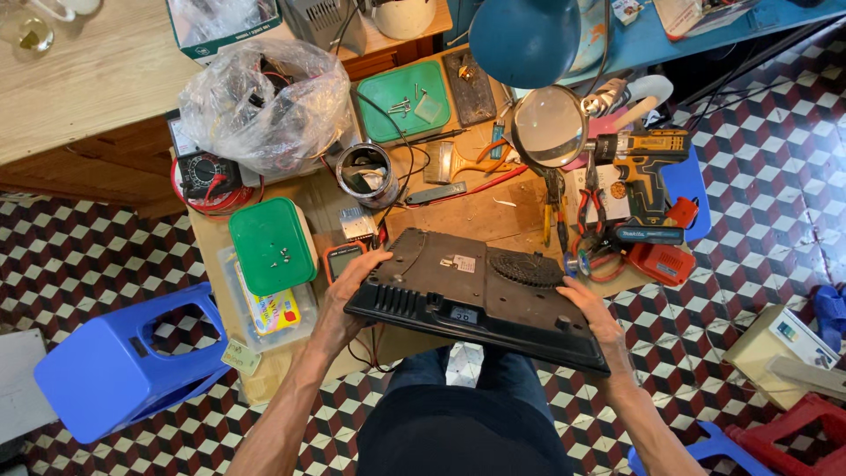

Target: The person disassembles an induction cooktop, inspects the internal fan and circuitry, and reassembles it. They use a cordless drill to remove and reinstall screws on the back panel and handle the cooktop repeatedly to access different sides.

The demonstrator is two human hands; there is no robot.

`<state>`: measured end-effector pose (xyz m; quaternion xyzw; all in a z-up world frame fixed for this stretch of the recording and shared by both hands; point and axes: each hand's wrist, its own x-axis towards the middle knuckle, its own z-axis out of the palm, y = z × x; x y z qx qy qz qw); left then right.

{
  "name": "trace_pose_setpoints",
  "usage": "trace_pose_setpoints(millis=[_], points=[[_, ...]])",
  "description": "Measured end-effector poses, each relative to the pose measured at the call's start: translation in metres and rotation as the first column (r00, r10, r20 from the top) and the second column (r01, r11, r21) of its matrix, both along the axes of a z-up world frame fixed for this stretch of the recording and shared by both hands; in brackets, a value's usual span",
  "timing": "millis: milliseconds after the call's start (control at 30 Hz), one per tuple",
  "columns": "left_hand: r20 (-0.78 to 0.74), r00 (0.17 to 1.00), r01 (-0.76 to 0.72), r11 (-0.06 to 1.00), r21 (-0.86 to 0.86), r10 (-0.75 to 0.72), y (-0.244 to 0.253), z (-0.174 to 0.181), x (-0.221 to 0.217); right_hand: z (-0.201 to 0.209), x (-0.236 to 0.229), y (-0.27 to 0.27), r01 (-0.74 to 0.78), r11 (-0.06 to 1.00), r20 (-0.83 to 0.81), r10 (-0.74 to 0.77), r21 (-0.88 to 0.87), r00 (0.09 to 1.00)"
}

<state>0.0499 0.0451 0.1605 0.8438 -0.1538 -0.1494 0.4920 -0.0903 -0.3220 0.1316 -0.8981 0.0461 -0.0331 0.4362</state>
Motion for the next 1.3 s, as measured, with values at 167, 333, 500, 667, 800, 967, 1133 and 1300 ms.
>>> trace_pose_setpoints(millis=[167,333,500,667,800,967,1133,1300], points=[[0.137,0.990,0.004,0.997,0.076,-0.015,0.005,-0.017,-0.007,-0.017,0.006,0.000,0.025,0.999,-0.004,-0.025,0.021,1.000],[0.168,0.986,0.003,1.000,0.019,-0.006,0.004,-0.020,-0.013,-0.025,0.009,-0.004,-0.010,1.000,0.006,0.010,0.000,1.000],[0.130,0.991,0.005,1.000,0.027,-0.008,0.000,-0.015,-0.012,-0.035,0.004,-0.007,0.023,1.000,-0.037,-0.022,0.019,0.999],[0.176,0.983,0.053,0.998,0.017,-0.055,0.003,-0.013,0.007,-0.047,0.026,-0.028,-0.060,0.994,-0.013,0.059,-0.087,0.998],[-0.183,0.983,0.019,0.995,0.097,-0.001,0.011,-0.024,0.026,-0.040,0.069,-0.058,0.508,0.632,-0.628,-0.044,0.585,0.777],[-0.505,0.751,-0.487,0.873,0.013,0.426,-0.002,-0.057,-0.024,-0.026,0.091,-0.047,0.116,0.976,-0.553,0.005,0.184,0.833],[-0.706,0.456,-0.802,0.595,-0.061,0.542,-0.038,-0.118,-0.047,-0.075,0.116,-0.023,0.278,0.939,-0.611,-0.099,0.205,0.785],[-0.639,0.471,-0.782,0.623,0.015,0.608,-0.056,-0.161,-0.028,-0.131,0.139,-0.042,0.325,0.933,-0.514,-0.206,0.152,0.833]])
